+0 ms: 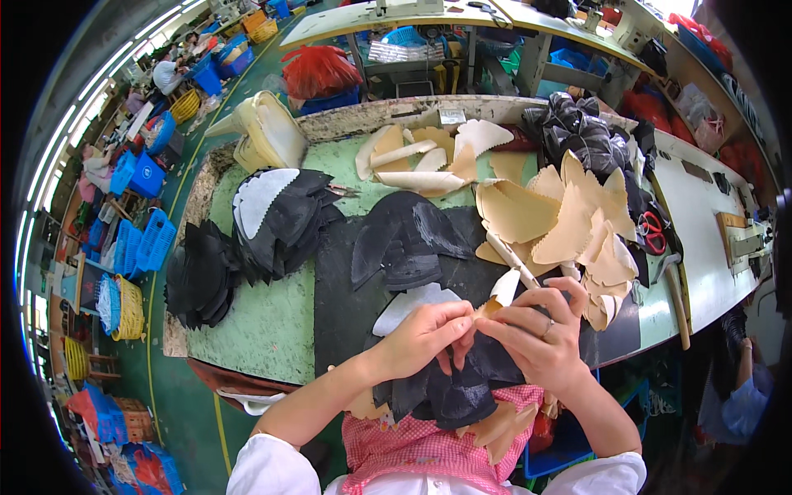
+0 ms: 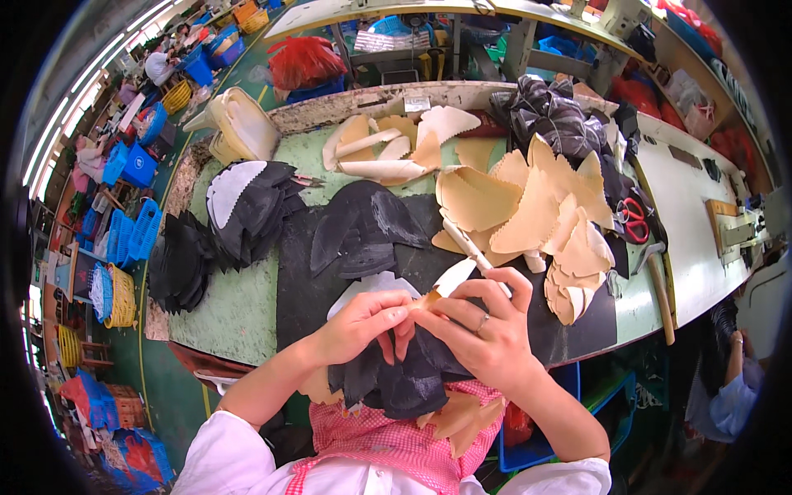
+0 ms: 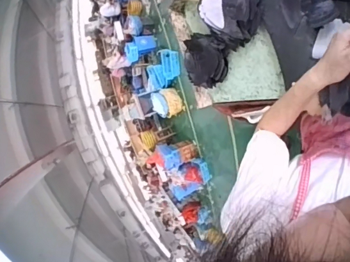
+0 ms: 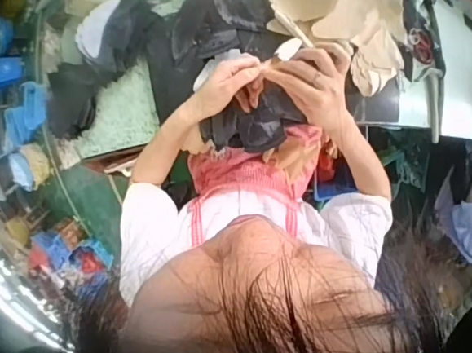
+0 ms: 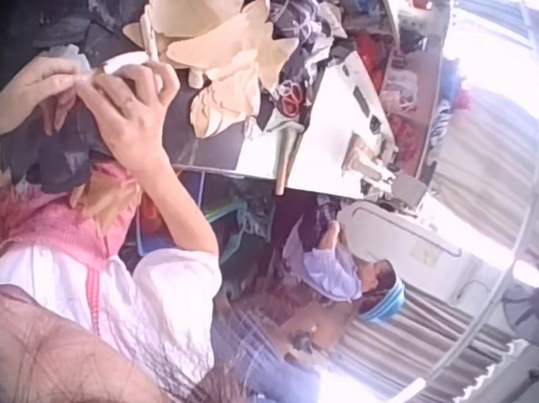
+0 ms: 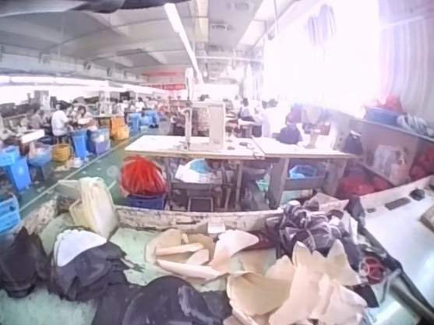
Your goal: The person attaches padding and lining pieces onto shoe upper components by hand, smoothing them down and stacking the pieces on the workbench.
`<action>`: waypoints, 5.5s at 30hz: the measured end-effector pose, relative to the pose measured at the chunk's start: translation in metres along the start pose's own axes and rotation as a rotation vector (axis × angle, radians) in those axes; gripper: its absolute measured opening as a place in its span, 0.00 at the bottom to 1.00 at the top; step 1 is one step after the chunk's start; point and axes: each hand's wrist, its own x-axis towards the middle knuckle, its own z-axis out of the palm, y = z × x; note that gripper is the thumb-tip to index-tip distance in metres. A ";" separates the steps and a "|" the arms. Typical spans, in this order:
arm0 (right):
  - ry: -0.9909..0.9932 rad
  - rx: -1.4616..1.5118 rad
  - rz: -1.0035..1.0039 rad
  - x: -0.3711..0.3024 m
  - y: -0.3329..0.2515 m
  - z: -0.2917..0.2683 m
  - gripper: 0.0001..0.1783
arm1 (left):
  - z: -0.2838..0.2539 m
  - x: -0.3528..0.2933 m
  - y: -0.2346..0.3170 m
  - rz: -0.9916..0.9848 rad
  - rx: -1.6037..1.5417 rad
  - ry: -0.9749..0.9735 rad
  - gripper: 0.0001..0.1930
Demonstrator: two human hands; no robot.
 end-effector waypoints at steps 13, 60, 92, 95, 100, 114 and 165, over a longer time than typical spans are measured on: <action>-0.261 0.661 0.568 -0.001 -0.012 -0.019 0.10 | 0.030 -0.009 0.008 0.435 0.861 0.202 0.05; -0.310 0.363 0.125 -0.038 -0.010 -0.022 0.18 | 0.011 -0.039 0.022 -0.161 0.345 0.012 0.29; 0.319 0.957 1.049 -0.073 -0.002 -0.018 0.04 | 0.038 -0.049 -0.014 0.198 -0.430 0.181 0.32; -0.135 0.675 1.306 -0.131 0.028 -0.072 0.07 | 0.028 -0.052 -0.013 0.127 -0.421 0.163 0.32; -0.327 0.092 0.706 -0.075 0.016 -0.069 0.26 | 0.028 -0.054 -0.009 0.014 -0.378 0.083 0.32; -0.226 0.304 0.004 -0.022 0.006 -0.026 0.15 | 0.020 -0.062 -0.007 -0.189 -0.399 -0.070 0.33; -0.860 0.670 0.964 0.009 0.020 0.046 0.12 | -0.013 -0.022 -0.014 -0.195 1.182 0.329 0.15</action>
